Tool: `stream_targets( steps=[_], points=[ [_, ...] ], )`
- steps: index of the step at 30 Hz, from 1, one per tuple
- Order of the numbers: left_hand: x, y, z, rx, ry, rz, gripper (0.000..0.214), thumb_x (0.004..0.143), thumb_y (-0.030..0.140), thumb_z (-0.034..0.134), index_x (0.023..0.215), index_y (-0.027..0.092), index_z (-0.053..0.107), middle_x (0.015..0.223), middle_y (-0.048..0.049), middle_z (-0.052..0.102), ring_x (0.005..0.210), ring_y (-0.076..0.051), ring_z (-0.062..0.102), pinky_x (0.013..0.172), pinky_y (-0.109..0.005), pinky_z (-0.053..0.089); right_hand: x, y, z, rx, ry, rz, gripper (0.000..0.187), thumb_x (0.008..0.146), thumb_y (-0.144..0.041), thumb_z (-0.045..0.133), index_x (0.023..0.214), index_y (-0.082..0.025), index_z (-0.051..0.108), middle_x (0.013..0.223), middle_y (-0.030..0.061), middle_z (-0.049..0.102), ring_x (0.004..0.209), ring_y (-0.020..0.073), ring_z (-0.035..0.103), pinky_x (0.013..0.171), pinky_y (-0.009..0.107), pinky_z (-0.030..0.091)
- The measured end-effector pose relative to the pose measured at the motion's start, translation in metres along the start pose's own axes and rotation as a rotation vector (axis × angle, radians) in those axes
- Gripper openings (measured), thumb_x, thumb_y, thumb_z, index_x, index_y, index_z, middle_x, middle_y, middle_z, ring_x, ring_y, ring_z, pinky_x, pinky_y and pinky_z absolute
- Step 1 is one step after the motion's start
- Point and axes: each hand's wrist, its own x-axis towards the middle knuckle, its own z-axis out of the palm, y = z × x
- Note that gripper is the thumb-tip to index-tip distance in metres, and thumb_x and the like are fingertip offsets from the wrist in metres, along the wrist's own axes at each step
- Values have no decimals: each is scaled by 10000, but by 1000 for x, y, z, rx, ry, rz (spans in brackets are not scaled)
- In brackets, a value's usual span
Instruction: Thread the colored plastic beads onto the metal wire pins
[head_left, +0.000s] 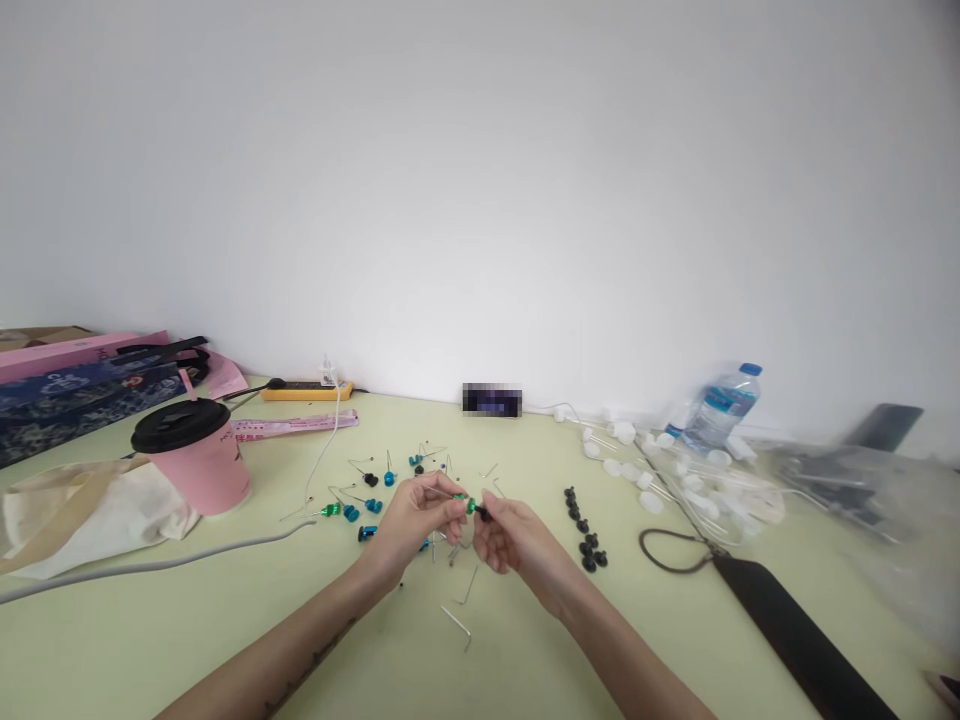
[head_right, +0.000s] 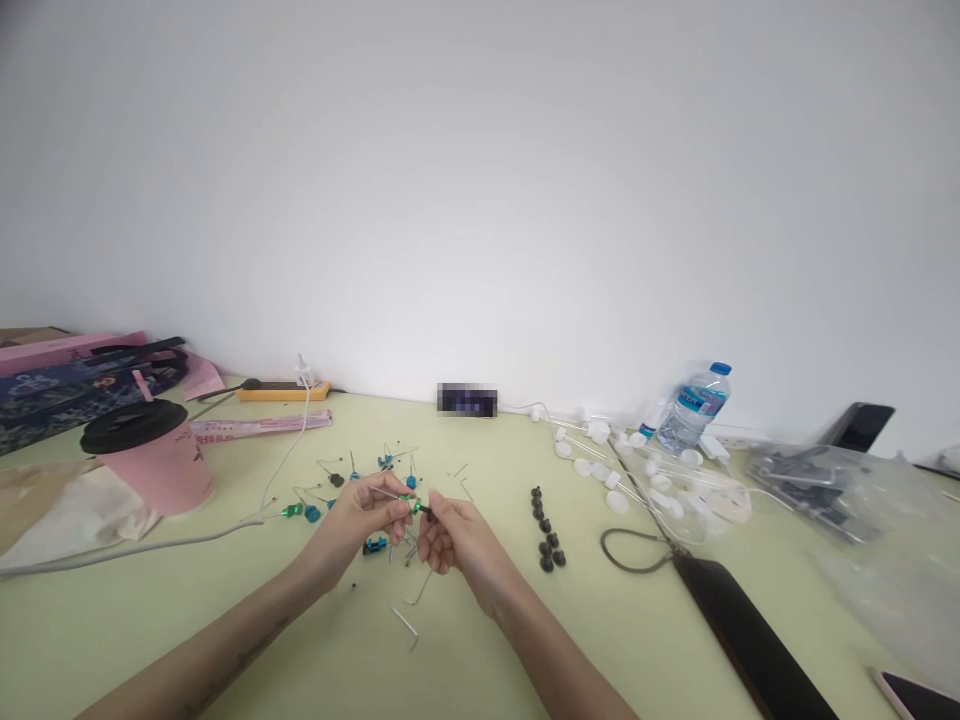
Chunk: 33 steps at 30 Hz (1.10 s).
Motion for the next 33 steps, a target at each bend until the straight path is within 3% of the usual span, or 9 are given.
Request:
stream_targets(
  steps=[4, 7, 9, 12, 17, 22, 26, 30, 33],
  points=[
    [3, -5, -4, -81, 62, -117, 307, 752, 425, 643, 729, 132, 557, 617, -31, 633, 476, -86, 542, 471, -190, 452, -2, -1, 5, -330, 235, -299, 254, 831, -446, 537, 782, -206, 468, 641, -21, 523, 551, 119, 471, 529, 240, 352],
    [9, -8, -14, -151, 101, -204, 318, 758, 437, 633, 721, 132, 551, 644, -45, 647, 482, -69, 537, 479, -165, 440, -4, -4, 5, -592, 394, -426, 178, 841, -392, 533, 801, -229, 474, 640, -22, 519, 586, 145, 477, 571, 270, 368],
    [14, -6, -25, -99, 61, -178, 297, 744, 418, 654, 765, 132, 578, 694, -56, 667, 549, -87, 579, 556, -191, 475, -5, -6, 1, -564, 384, -408, 167, 865, -396, 496, 842, -231, 489, 669, -8, 548, 599, 153, 499, 578, 280, 385],
    [22, 1, -44, 137, -14, -95, 286, 700, 383, 693, 831, 137, 631, 767, -65, 685, 678, -142, 626, 684, -266, 499, -11, -7, -12, -338, 298, -347, 204, 879, -419, 472, 926, -220, 477, 768, 28, 603, 655, 164, 552, 610, 292, 431],
    [27, -3, -76, 617, 17, -10, 214, 690, 355, 655, 817, 184, 679, 816, -59, 696, 798, -219, 623, 731, -319, 474, -46, 15, -44, -144, 243, -148, 231, 908, -440, 403, 950, -227, 483, 906, 64, 632, 783, 185, 595, 747, 342, 469],
    [16, -28, -93, 869, 20, -48, 196, 713, 334, 580, 820, 201, 675, 761, -39, 688, 761, -229, 626, 685, -305, 463, -99, 68, -82, -657, 417, -140, 249, 874, -435, 449, 825, -229, 581, 900, 69, 602, 831, 229, 571, 739, 329, 441],
    [12, -40, -98, 1031, 67, -28, 208, 750, 293, 523, 869, 205, 668, 785, -50, 678, 779, -241, 620, 653, -294, 438, -125, 102, -107, -834, 542, -54, 215, 872, -422, 440, 850, -258, 577, 854, 54, 620, 788, 228, 590, 689, 310, 471],
    [16, -45, -98, 1100, 109, -26, 182, 750, 257, 524, 844, 208, 672, 777, -64, 671, 795, -269, 607, 670, -315, 408, -126, 107, -123, -1004, 616, -157, 202, 843, -406, 476, 839, -252, 608, 974, 80, 613, 916, 260, 583, 743, 330, 483],
    [19, -48, -100, 1128, 133, -28, 159, 752, 252, 533, 822, 204, 667, 892, -75, 676, 874, -276, 594, 707, -314, 401, -119, 104, -127, -1103, 623, -190, 201, 840, -394, 486, 878, -254, 624, 974, 81, 606, 951, 267, 571, 793, 363, 475]
  ],
)
